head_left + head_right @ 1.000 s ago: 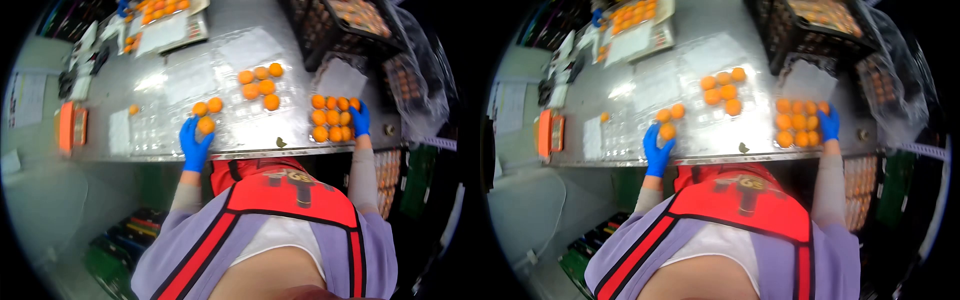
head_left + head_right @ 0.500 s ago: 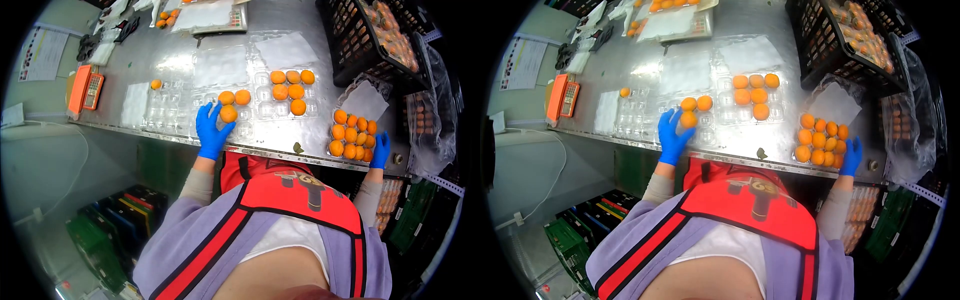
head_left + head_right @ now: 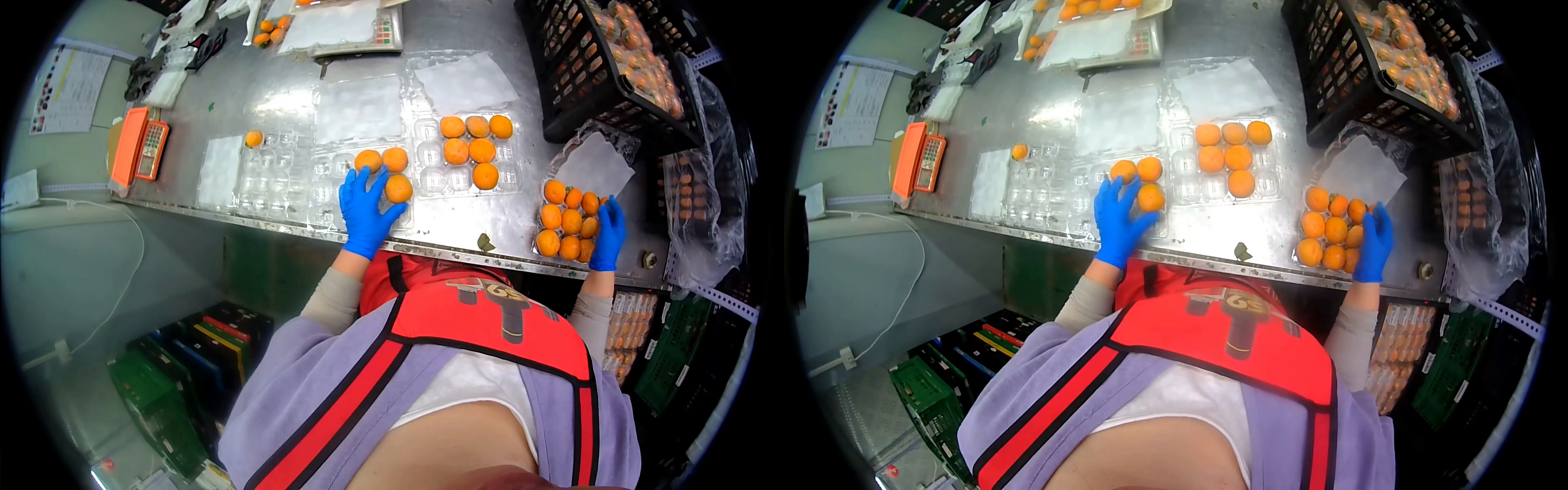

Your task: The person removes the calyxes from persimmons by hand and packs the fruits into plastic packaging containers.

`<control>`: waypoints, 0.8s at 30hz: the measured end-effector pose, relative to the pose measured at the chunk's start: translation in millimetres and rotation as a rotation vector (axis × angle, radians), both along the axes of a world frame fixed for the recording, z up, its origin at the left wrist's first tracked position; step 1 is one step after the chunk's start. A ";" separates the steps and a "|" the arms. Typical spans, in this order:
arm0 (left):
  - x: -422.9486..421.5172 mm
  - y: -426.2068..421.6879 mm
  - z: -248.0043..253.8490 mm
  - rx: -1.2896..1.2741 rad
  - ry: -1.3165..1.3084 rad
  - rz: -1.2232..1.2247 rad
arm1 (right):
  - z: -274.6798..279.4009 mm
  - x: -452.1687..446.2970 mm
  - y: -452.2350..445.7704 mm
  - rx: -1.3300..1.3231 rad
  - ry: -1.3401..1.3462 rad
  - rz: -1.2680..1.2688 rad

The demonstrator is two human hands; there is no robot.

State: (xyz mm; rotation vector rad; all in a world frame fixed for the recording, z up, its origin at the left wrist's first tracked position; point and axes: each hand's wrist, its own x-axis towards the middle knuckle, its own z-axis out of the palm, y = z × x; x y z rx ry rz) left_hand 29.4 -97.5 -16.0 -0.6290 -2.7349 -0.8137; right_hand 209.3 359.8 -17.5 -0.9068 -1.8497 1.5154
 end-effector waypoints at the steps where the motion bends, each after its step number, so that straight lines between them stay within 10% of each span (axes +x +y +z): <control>1: 1.2 3.2 5.1 -0.014 0.007 -0.002 | 0.4 -1.4 -4.0 -0.009 -0.004 0.026; 24: -1.4 -22.5 8.7 -0.174 -0.049 0.153 | 22.5 -69.5 -130.4 -0.098 -0.178 0.482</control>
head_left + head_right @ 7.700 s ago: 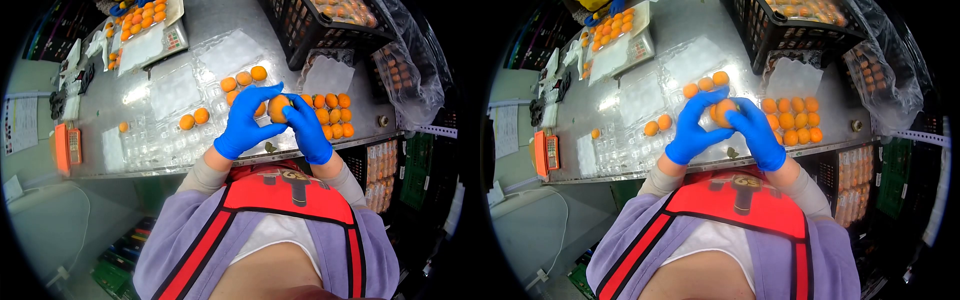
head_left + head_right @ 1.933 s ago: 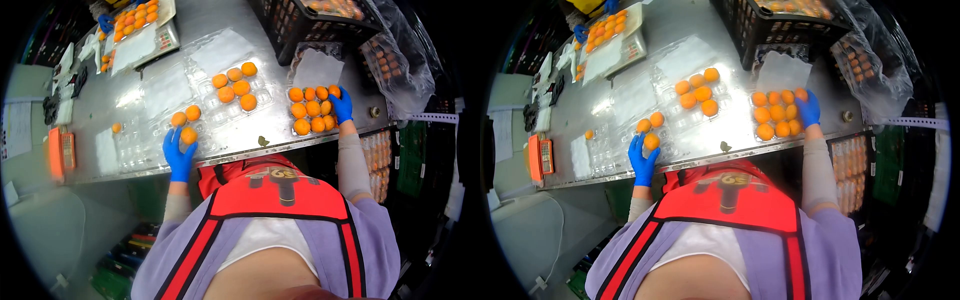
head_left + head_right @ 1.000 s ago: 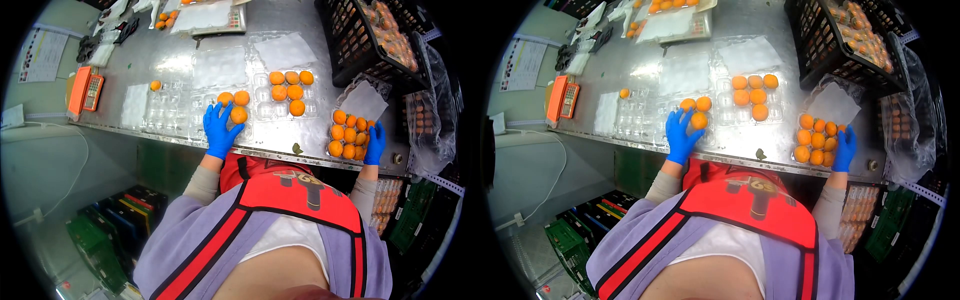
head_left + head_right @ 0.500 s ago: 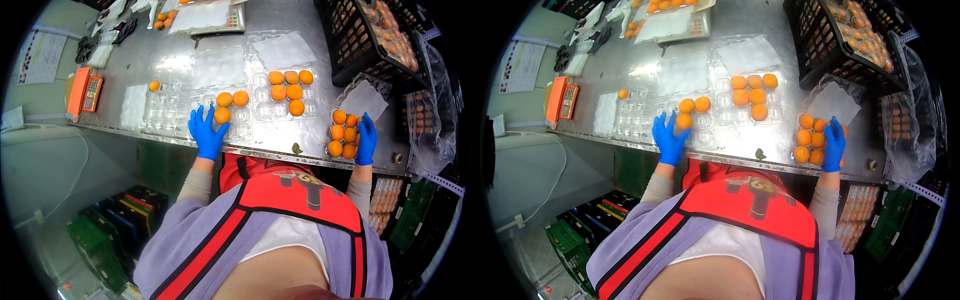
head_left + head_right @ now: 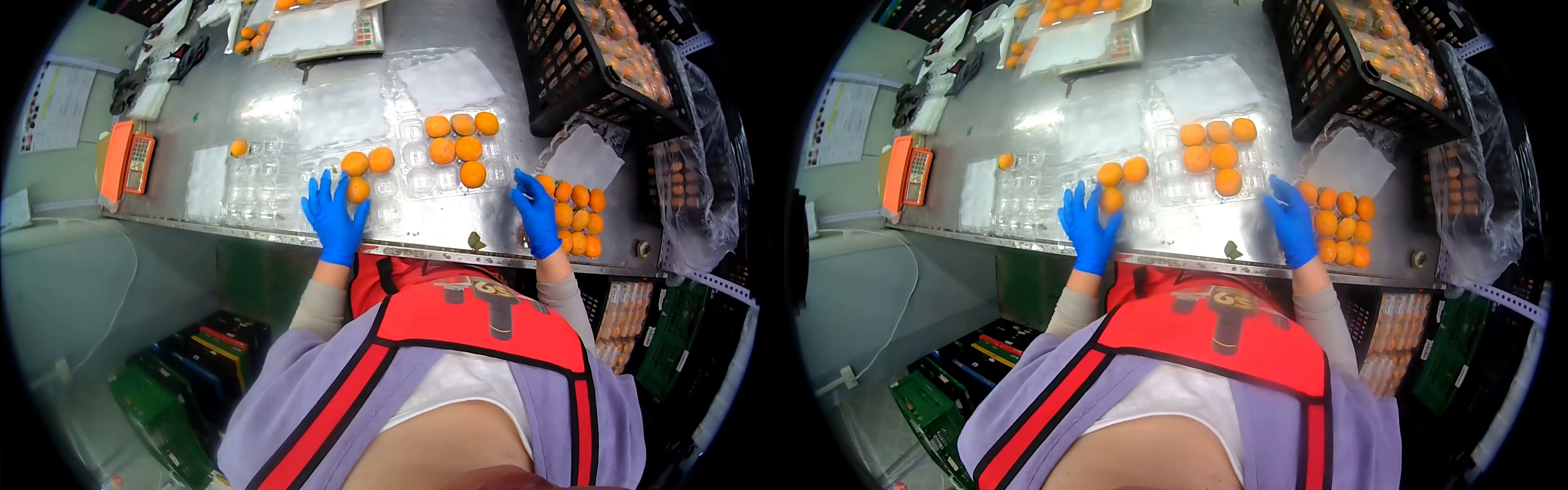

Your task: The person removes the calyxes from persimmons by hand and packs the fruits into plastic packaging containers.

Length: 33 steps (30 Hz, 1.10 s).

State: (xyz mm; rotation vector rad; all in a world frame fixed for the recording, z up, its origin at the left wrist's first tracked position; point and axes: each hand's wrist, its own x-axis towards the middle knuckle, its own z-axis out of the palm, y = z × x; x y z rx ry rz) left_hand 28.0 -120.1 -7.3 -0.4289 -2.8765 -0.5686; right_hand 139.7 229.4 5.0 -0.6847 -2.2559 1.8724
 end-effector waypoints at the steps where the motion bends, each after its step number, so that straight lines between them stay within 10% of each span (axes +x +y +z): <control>1: -1.5 8.5 4.6 0.020 0.020 -0.027 | -4.2 -2.7 -4.1 0.001 0.000 -0.002; 13: -23.2 112.0 12.4 0.151 0.117 -0.384 | -33.9 -6.1 -15.2 0.832 -0.007 0.165; 27: -57.5 153.4 -11.5 -0.027 -0.074 -0.349 | -26.1 5.0 -27.9 0.810 -0.032 0.174; 33: -58.1 139.9 -0.1 0.313 -0.078 -0.461 | -26.3 5.7 -25.7 0.790 -0.002 0.171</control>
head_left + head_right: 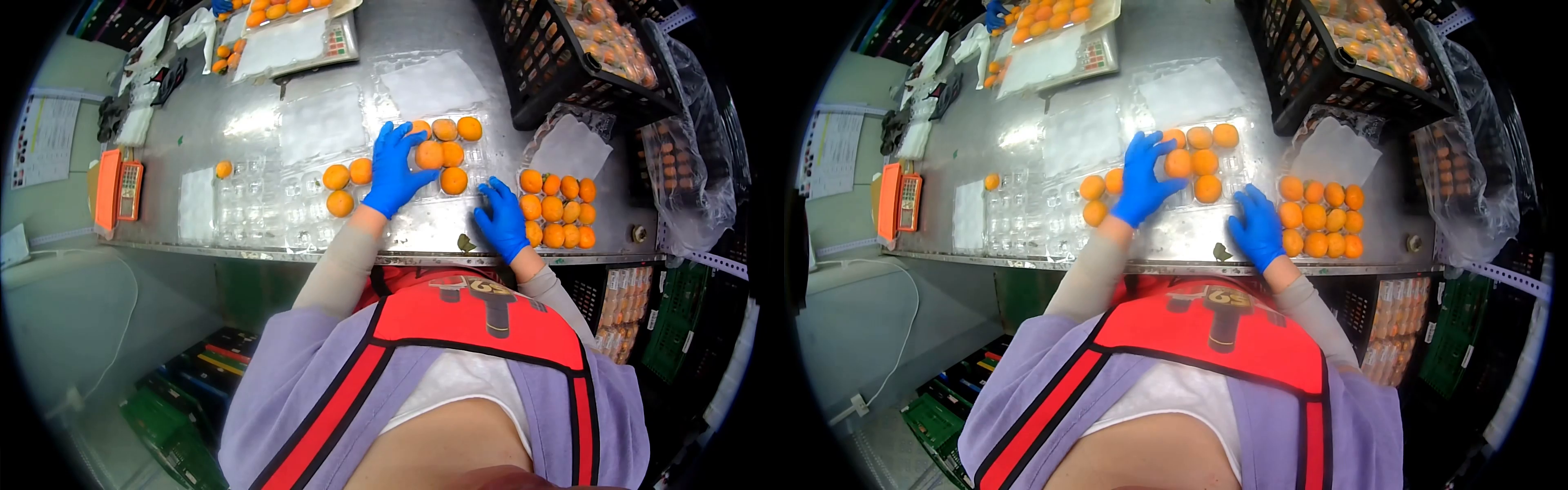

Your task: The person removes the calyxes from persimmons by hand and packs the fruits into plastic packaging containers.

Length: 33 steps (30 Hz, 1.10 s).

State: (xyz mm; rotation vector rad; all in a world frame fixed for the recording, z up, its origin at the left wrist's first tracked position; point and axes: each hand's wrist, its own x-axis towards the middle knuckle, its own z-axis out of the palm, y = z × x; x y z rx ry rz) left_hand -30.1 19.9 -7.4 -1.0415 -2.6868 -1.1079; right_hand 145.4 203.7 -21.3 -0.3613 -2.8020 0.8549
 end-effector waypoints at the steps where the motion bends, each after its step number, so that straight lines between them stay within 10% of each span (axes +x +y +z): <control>1: 3.9 -0.3 13.3 0.198 -0.167 -0.065 | 1.7 -0.4 0.6 -0.003 0.016 0.009; 5: 22.0 -1.7 67.2 0.729 -0.717 -0.278 | 31.4 -8.7 2.4 -0.081 0.086 0.032; 10: 40.2 0.1 100.8 0.871 -0.876 -0.364 | 120.3 -24.6 -16.7 -1.142 -0.028 0.101; 14: 45.2 3.9 108.7 0.893 -0.864 -0.419 | 143.4 -29.1 -23.6 -1.411 0.045 0.191; 22: 45.1 5.3 107.5 0.727 -0.603 -0.478 | 158.0 -32.0 -38.1 -1.131 0.185 0.110; 33: 44.6 5.5 107.4 0.899 -1.351 -0.525 | 149.4 -31.2 -37.2 -0.474 0.500 0.144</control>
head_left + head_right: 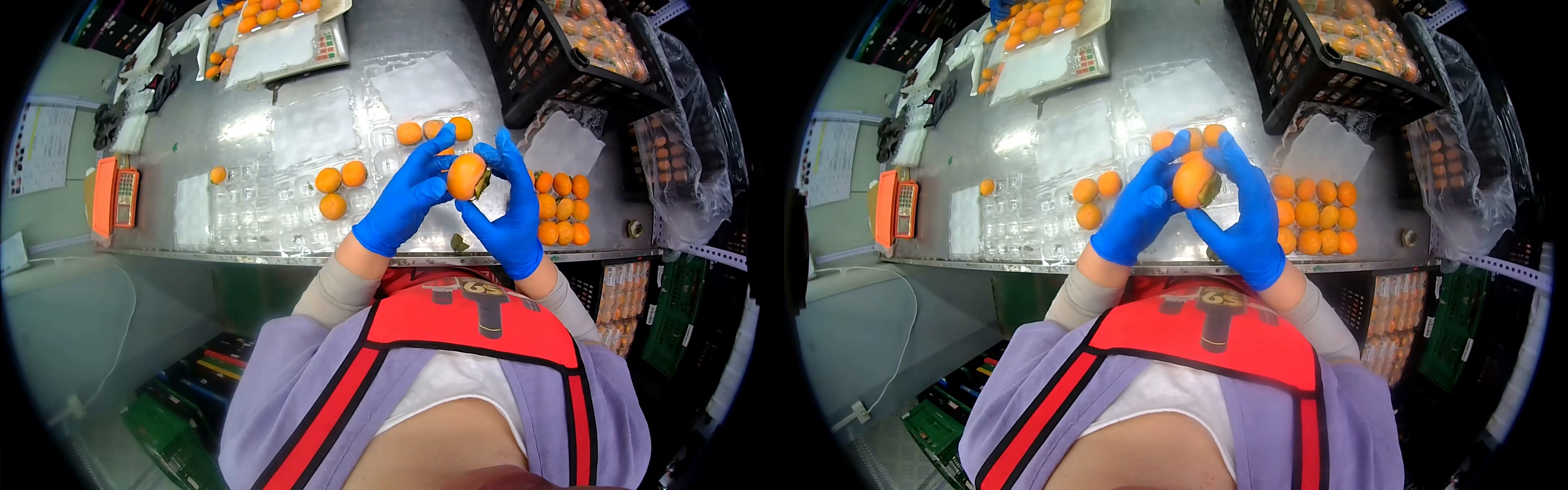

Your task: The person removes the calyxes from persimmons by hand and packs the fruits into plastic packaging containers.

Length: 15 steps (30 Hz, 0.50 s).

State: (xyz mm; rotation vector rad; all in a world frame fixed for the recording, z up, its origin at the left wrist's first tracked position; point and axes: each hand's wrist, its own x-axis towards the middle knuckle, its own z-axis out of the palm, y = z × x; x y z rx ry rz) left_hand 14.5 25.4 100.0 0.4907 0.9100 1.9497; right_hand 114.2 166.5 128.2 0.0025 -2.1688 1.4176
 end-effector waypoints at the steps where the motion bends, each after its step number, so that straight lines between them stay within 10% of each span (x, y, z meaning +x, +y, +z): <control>1: 1.3 0.5 1.8 0.000 0.000 0.000 | -2.8 0.7 0.7 0.102 0.024 -0.024; 6: 5.5 4.5 4.9 0.010 0.100 0.116 | -0.8 0.9 5.7 0.382 0.103 -0.003; 15: 9.3 2.0 5.3 -0.014 0.335 0.213 | 7.8 1.4 -1.0 -0.333 -0.063 0.107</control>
